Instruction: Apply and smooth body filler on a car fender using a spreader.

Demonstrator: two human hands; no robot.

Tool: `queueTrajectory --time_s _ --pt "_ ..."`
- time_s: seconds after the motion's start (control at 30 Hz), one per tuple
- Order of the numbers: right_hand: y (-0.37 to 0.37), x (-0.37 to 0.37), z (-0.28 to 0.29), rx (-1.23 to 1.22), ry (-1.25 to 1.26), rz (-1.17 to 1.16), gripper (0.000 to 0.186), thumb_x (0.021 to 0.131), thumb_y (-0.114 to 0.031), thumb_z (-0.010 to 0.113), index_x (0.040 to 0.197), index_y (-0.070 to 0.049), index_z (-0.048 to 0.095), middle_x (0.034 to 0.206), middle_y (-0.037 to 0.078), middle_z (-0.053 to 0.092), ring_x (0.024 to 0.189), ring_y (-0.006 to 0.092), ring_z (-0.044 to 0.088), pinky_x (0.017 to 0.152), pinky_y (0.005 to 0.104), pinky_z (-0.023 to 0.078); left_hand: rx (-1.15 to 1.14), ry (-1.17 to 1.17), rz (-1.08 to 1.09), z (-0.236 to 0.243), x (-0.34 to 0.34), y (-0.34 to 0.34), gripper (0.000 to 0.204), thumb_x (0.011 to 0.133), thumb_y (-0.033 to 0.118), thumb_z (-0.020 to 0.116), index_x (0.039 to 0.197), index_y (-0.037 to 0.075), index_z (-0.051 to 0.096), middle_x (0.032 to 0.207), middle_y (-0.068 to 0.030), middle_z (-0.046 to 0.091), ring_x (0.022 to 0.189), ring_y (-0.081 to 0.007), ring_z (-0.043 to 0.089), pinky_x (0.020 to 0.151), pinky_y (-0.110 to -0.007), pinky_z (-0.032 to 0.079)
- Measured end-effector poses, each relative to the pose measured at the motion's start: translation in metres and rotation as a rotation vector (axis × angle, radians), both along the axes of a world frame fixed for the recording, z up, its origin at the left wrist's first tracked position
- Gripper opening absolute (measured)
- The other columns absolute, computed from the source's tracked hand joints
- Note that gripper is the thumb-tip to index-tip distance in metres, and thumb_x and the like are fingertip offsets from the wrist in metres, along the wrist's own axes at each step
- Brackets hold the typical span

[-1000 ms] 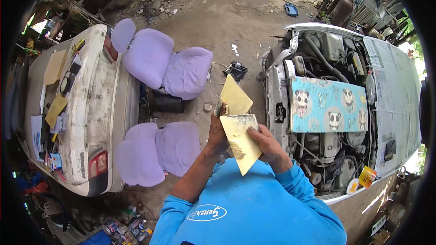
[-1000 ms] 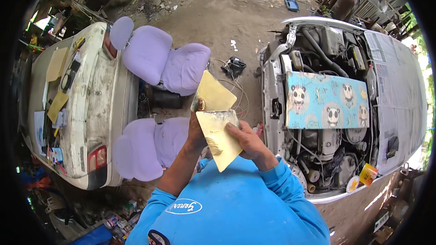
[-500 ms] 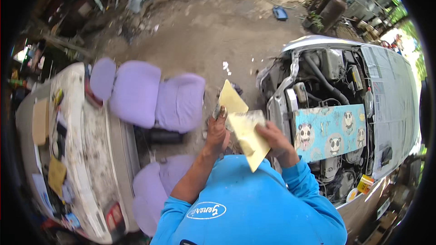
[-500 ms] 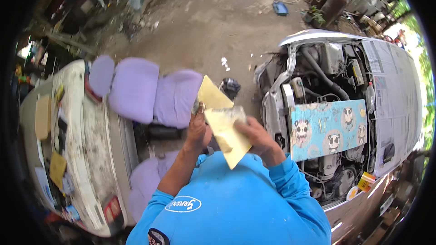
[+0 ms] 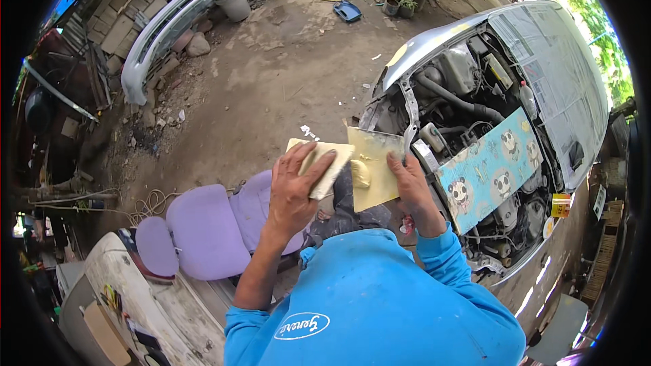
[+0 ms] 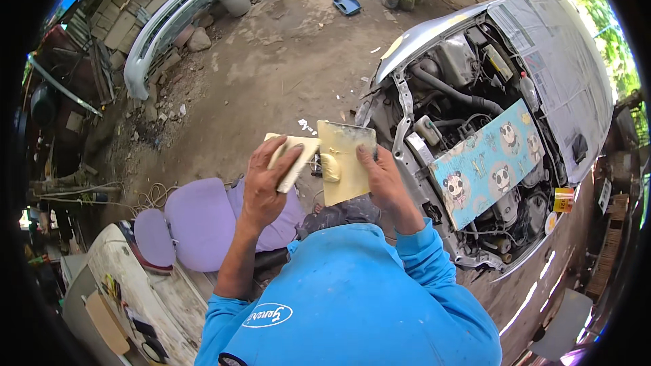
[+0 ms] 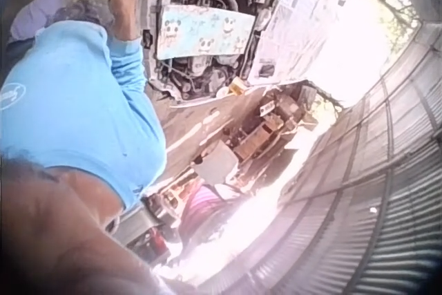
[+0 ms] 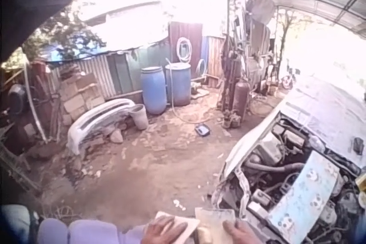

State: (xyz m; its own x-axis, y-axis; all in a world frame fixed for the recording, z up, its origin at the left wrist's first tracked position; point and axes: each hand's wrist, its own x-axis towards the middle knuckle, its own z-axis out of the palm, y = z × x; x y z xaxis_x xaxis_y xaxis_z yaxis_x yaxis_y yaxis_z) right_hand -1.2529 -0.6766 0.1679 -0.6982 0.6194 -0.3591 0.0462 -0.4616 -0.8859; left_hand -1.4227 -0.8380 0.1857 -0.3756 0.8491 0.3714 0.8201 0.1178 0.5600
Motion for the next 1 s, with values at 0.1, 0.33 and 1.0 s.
queueTrajectory --time_s 0.1,0.33,1.0 --pt "0.017 -0.041 -0.004 0.247 -0.066 0.063 0.038 0.102 -0.032 0.049 0.115 0.002 0.06 0.097 0.005 0.068 0.085 0.009 0.061 0.072 0.0271 0.051 -0.232 0.126 -0.134 0.01 -0.022 0.032 0.059 0.068 0.0 0.06 0.126 0.015 0.061 0.128 -0.0129 0.056 0.121 -0.0326 0.049 0.103 -0.048 0.033" --pt "0.094 -0.152 -0.069 0.374 -0.034 -0.057 0.037 0.101 -0.03 0.052 0.106 0.005 0.062 0.087 0.009 0.068 0.079 0.013 0.057 0.072 0.0342 0.049 -0.423 0.082 -0.256 -0.009 -0.094 0.096 0.057 0.064 0.0 0.061 0.119 0.017 0.063 0.122 -0.0104 0.059 0.117 -0.0313 0.051 0.101 -0.048 0.034" --pt "0.312 -0.361 -0.084 -0.617 0.28 -0.523 0.038 0.101 -0.027 0.051 0.126 0.001 0.05 0.115 0.012 0.063 0.1 0.0237 0.066 0.084 0.0379 0.057 -0.167 -0.019 -0.548 -0.079 -0.377 0.378 0.049 0.073 0.013 0.072 0.122 0.016 0.064 0.129 -0.0118 0.053 0.124 -0.0343 0.046 0.103 -0.053 0.033"
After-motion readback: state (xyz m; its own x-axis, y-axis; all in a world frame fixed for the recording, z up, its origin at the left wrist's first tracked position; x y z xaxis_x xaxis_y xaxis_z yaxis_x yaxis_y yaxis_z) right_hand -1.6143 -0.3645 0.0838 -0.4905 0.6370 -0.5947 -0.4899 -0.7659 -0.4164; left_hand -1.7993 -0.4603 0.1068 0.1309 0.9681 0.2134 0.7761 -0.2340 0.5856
